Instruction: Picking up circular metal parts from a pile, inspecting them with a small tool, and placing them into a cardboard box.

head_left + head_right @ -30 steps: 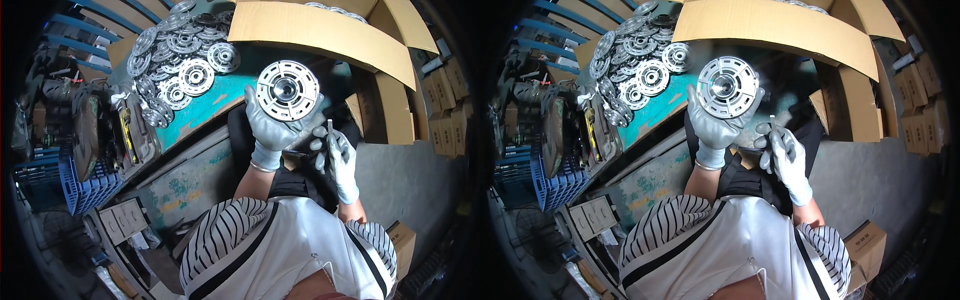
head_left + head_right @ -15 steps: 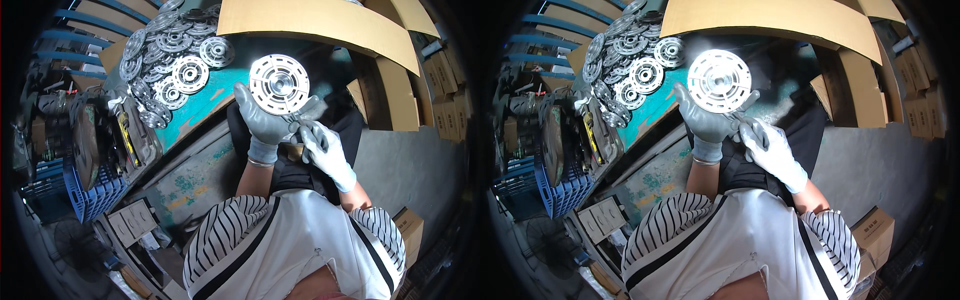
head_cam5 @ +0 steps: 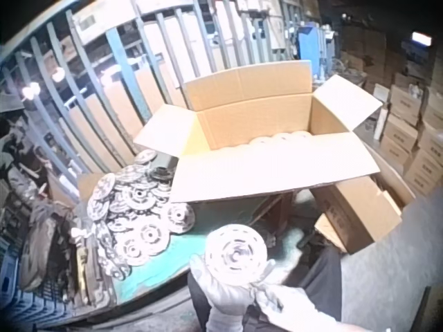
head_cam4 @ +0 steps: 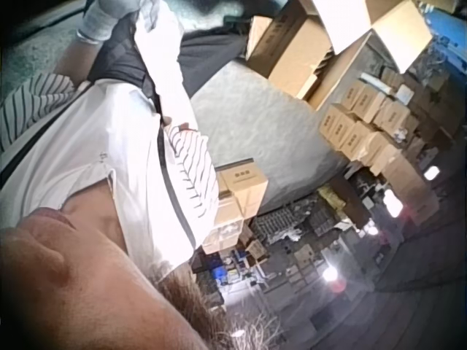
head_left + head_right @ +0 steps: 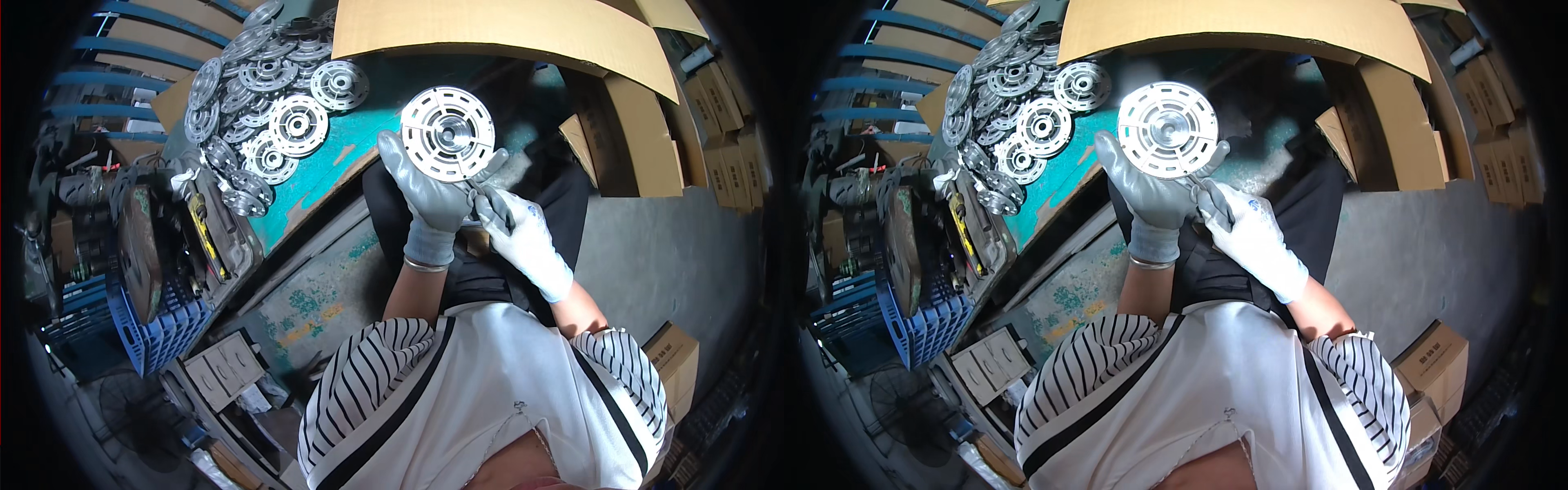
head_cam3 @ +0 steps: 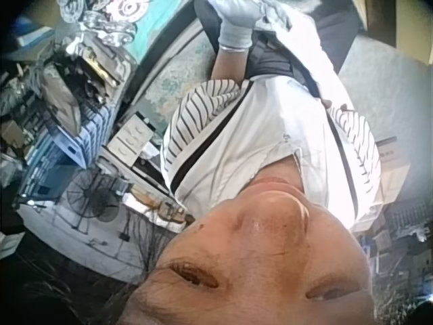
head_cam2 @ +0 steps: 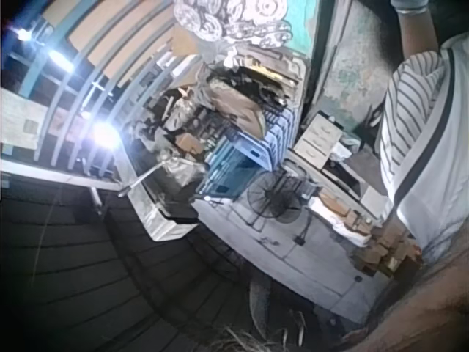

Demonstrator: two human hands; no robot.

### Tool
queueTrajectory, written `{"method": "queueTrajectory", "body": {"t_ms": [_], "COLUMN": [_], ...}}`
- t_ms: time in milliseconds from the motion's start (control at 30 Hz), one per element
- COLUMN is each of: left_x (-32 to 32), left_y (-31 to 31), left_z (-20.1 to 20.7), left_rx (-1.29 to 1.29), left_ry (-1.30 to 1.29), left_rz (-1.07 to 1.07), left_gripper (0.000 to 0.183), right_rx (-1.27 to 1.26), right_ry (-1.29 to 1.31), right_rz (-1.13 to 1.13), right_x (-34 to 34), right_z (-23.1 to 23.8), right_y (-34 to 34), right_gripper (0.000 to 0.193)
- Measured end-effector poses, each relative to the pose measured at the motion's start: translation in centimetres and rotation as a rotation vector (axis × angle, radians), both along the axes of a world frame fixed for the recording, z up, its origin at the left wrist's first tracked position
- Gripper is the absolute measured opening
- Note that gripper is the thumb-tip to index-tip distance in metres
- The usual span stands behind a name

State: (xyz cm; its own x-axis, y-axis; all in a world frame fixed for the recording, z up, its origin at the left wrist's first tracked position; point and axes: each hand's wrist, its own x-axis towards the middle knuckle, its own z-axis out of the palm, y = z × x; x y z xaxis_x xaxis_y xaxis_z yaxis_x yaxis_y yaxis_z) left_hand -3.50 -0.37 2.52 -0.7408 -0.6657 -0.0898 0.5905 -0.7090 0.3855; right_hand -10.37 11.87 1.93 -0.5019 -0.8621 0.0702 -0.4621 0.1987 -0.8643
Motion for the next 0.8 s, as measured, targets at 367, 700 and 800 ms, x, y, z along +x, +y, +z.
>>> {"method": "queueTrajectory", "body": {"t_ms": [367,700,800], "left_x": [-0.7,-0.6,-0.6], "left_y": [-1.4,-1.0,-0.8], "left_z": [-4.1,-2.6,-1.8], "left_rx": [-0.035,-0.169,-0.005], "left_ry": [-0.267,-0.292,-0.259], "left_rz": [0.155,0.223,0.17], "left_gripper": [0.078,0.074,0.074], "right_rx": [-0.047,-0.115,-0.09], "right_ry": [0.009,-0.181,-0.08], "right_rz": [-0.019,-0.043,-0.004], "right_x": [0.7,1.2,0.9], "right_z": [-1.5,-2.5,-2.7], "right_y": [-0.4,0.3,0.3], "right_gripper": [0.017,0.027,0.028]}}
